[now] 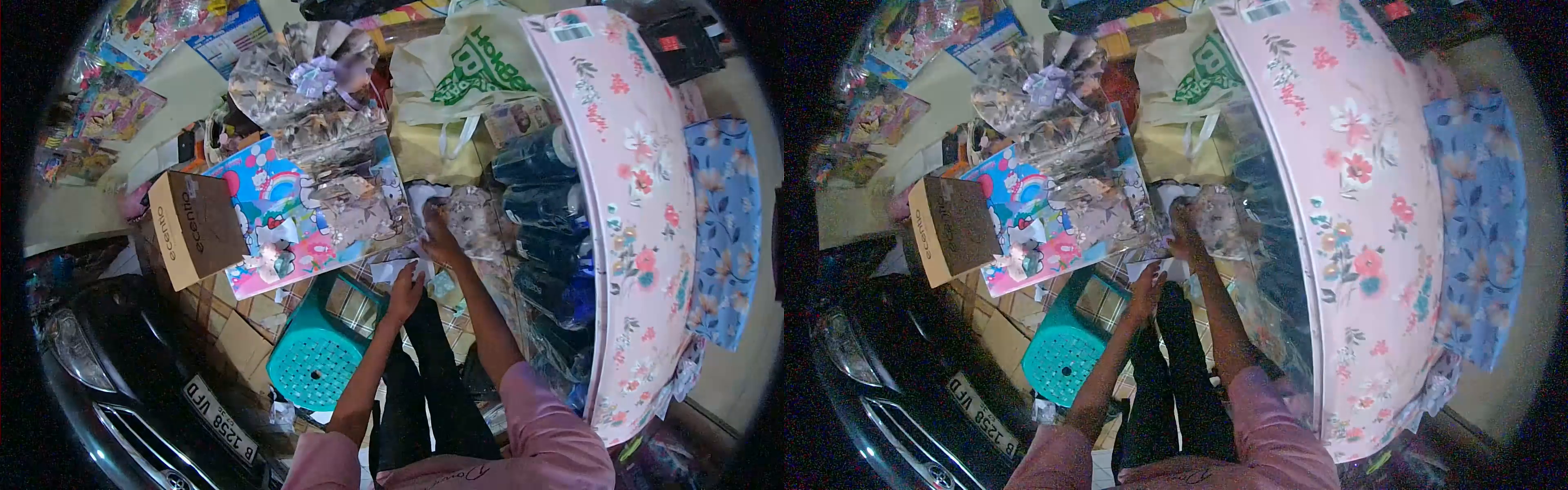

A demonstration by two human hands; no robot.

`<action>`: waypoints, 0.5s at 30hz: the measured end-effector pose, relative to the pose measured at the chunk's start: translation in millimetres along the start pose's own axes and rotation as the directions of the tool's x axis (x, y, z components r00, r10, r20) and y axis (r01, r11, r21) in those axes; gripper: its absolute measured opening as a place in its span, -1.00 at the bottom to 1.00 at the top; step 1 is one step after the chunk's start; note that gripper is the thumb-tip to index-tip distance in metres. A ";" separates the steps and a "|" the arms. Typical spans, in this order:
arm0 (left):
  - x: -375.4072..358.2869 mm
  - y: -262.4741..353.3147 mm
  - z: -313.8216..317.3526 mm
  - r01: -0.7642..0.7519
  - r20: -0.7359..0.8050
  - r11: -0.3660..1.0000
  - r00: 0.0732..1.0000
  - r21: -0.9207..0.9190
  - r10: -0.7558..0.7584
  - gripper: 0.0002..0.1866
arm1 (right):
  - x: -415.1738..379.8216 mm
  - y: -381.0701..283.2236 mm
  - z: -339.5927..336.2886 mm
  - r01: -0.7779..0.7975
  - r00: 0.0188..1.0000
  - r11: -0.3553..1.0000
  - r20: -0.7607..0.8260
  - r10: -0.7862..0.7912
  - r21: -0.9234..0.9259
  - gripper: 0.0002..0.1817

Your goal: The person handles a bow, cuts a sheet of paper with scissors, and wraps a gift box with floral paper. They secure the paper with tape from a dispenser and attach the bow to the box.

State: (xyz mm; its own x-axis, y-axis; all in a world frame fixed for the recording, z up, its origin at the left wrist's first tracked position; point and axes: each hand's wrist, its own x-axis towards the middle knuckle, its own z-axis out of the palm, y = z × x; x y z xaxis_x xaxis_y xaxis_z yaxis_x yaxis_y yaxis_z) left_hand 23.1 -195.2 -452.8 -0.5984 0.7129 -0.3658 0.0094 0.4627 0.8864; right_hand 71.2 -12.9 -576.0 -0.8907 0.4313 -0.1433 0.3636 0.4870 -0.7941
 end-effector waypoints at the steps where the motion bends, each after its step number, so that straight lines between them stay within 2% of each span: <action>1: 2.4 -6.4 4.6 -0.022 -0.008 0.999 1.000 0.047 0.023 -0.61 | 4.9 0.8 -1.0 -0.077 0.993 0.992 0.092 0.067 0.104 -0.01; 2: 3.7 -11.4 9.0 0.015 -0.001 0.999 1.000 0.032 -0.015 -0.61 | 9.9 0.7 -2.5 -0.167 0.974 0.968 0.182 0.133 0.189 0.02; 4: 8.8 -18.1 15.3 0.082 0.010 0.997 0.997 0.005 -0.082 -0.61 | 26.7 -1.4 -3.8 -0.137 0.943 0.987 0.294 0.157 -0.087 0.06; 5: 10.1 -21.0 15.9 0.066 0.000 0.998 0.998 0.001 -0.066 -0.61 | 31.9 -5.6 -2.5 -0.055 0.910 0.958 0.380 0.164 -0.282 0.08; 7: 14.2 -28.6 17.5 0.025 -0.023 1.000 0.999 -0.006 -0.025 -0.61 | 45.5 -20.1 -2.3 0.161 0.826 0.780 0.516 0.229 -0.605 0.13; 10: 21.0 -25.1 14.5 0.038 -0.037 0.994 0.998 -0.105 -0.042 -0.61 | 49.9 -18.3 11.3 0.124 0.830 0.766 0.489 0.268 -0.631 0.14; 11: 24.1 -22.7 12.7 0.077 -0.014 0.995 0.997 -0.070 -0.078 -0.61 | 50.4 -14.6 14.8 0.119 0.829 0.740 0.476 0.293 -0.662 0.10; 14: 32.2 -22.4 12.0 0.060 -0.002 0.998 0.998 0.008 -0.060 -0.62 | 55.7 -26.1 11.8 0.016 0.758 0.634 0.423 0.496 -0.773 0.06; 15: 35.0 -21.1 11.1 0.042 0.003 0.999 0.999 0.007 -0.042 -0.63 | 55.7 -21.4 11.5 -0.009 0.794 0.688 0.413 0.446 -0.726 0.06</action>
State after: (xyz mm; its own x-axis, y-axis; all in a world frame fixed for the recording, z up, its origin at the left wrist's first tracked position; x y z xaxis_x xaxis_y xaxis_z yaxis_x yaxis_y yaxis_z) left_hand 10.8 -174.1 -487.5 -0.5957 0.6944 -0.4036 -0.0103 0.4959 0.8683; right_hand 10.7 -8.1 -573.8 -0.6580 0.2460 -0.7117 0.4561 0.8822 -0.1167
